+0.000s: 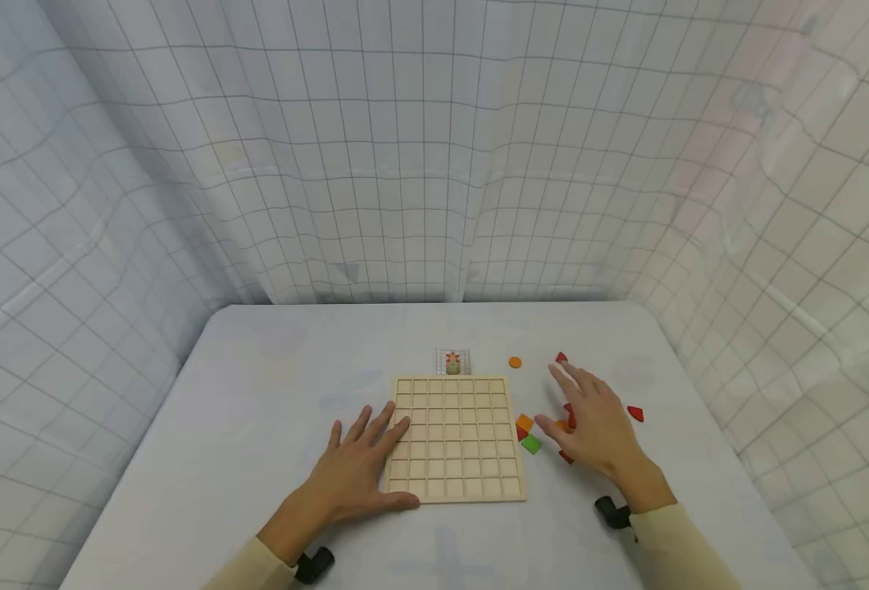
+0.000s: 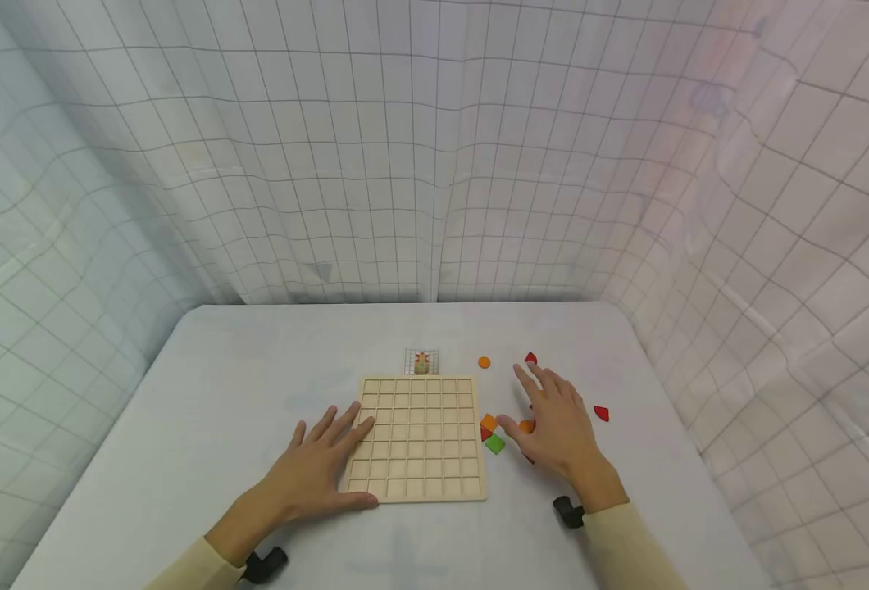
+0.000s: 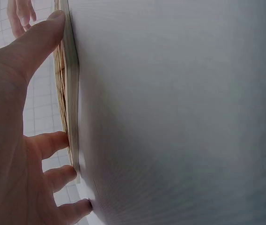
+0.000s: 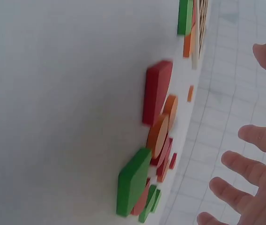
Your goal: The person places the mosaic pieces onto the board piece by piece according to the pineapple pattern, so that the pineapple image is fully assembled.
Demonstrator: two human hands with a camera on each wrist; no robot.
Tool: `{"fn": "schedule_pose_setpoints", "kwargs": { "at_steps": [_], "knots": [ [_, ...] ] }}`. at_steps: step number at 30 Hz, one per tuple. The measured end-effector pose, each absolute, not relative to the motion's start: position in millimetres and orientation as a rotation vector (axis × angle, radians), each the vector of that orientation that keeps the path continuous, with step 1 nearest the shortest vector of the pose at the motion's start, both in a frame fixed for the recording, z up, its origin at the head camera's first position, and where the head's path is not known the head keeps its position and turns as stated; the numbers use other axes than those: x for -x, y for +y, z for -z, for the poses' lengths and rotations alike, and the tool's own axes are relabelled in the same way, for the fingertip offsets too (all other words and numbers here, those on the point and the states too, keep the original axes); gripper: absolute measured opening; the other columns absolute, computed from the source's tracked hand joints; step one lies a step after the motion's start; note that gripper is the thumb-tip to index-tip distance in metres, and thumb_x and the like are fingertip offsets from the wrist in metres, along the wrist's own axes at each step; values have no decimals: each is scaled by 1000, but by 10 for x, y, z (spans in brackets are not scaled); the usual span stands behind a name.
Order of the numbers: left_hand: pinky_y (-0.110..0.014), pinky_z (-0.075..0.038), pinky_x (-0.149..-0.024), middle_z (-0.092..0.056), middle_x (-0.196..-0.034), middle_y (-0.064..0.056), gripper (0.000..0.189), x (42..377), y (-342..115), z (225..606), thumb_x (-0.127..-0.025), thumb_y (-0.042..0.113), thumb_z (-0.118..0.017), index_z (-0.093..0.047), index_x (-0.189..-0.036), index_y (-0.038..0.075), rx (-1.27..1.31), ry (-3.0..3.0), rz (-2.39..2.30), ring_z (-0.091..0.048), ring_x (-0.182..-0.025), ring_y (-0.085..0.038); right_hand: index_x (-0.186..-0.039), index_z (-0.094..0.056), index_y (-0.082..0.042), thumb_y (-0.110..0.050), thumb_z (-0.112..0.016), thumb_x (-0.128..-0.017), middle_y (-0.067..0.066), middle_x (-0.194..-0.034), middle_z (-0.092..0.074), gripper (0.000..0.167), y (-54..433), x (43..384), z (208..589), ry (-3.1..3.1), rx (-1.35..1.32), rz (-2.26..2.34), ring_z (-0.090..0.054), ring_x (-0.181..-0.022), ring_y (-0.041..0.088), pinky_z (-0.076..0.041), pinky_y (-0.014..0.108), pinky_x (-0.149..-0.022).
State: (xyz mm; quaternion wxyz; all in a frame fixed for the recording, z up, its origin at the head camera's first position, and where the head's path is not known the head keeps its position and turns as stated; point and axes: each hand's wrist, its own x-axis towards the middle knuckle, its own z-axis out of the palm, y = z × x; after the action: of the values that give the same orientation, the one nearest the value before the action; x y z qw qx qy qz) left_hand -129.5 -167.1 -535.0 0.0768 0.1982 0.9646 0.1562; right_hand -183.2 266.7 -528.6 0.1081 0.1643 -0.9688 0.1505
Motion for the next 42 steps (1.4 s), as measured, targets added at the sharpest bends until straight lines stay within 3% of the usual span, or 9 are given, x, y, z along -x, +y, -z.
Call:
{"fn": "schedule_pose_setpoints", "kwargs": {
  "at_steps": [8, 15, 23, 32, 36, 42],
  "knots": [
    [-93, -27, -130, -26, -196, -11, 127, 1294, -1664, 5355, -85, 94, -79, -40, -184, 24, -584, 2888, -471, -27, -179, -54, -173, -53, -6, -44, -73, -110, 26, -178, -53, 76, 2939, 1979, 5270, -2912, -404, -489, -54, -157, 59, -48, 83, -121],
    [-94, -27, -130, -28, -195, -12, 126, 1316, -1637, 5284, -84, 90, -83, -42, -182, 23, -553, 2866, -461, -28, -179, -54, -168, -61, -7, -26, -72, -109, 27, -172, -57, 63, 3182, 2047, 5283, -2977, -394, -550, -56, -152, 59, -49, 83, -119],
    [-94, -25, -130, -27, -196, -13, 128, 1328, -1605, 5225, -83, 88, -86, -41, -182, 21, -544, 2845, -471, -27, -179, -54, -146, -79, -10, -6, -78, -103, 23, -149, -70, 43, 3347, 2030, 5266, -2945, -498, -627, -63, -135, 51, -55, 75, -111],
    [-94, -26, -129, -27, -196, -13, 128, 1291, -1628, 5228, -83, 90, -85, -42, -182, 22, -527, 2835, -455, -27, -179, -54, -135, -84, -14, -5, -85, -102, 17, -139, -74, 34, 3459, 1994, 5252, -2971, -512, -707, -64, -132, 46, -58, 74, -112],
    [-95, -25, -129, -26, -196, -13, 128, 1293, -1651, 5249, -84, 89, -85, -41, -183, 21, -544, 2841, -465, -26, -179, -55, -124, -86, -17, -4, -84, -103, 12, -132, -75, 25, 3513, 1980, 5262, -2998, -550, -743, -67, -125, 38, -61, 67, -110],
    [-94, -25, -130, -25, -196, -13, 127, 1317, -1635, 5239, -86, 88, -84, -39, -184, 21, -555, 2837, -469, -25, -179, -55, -117, -86, -19, -5, -89, -100, 1, -121, -75, 22, 3556, 1879, 5241, -2943, -655, -830, -68, -108, 23, -63, 43, -95]
  ]
}}
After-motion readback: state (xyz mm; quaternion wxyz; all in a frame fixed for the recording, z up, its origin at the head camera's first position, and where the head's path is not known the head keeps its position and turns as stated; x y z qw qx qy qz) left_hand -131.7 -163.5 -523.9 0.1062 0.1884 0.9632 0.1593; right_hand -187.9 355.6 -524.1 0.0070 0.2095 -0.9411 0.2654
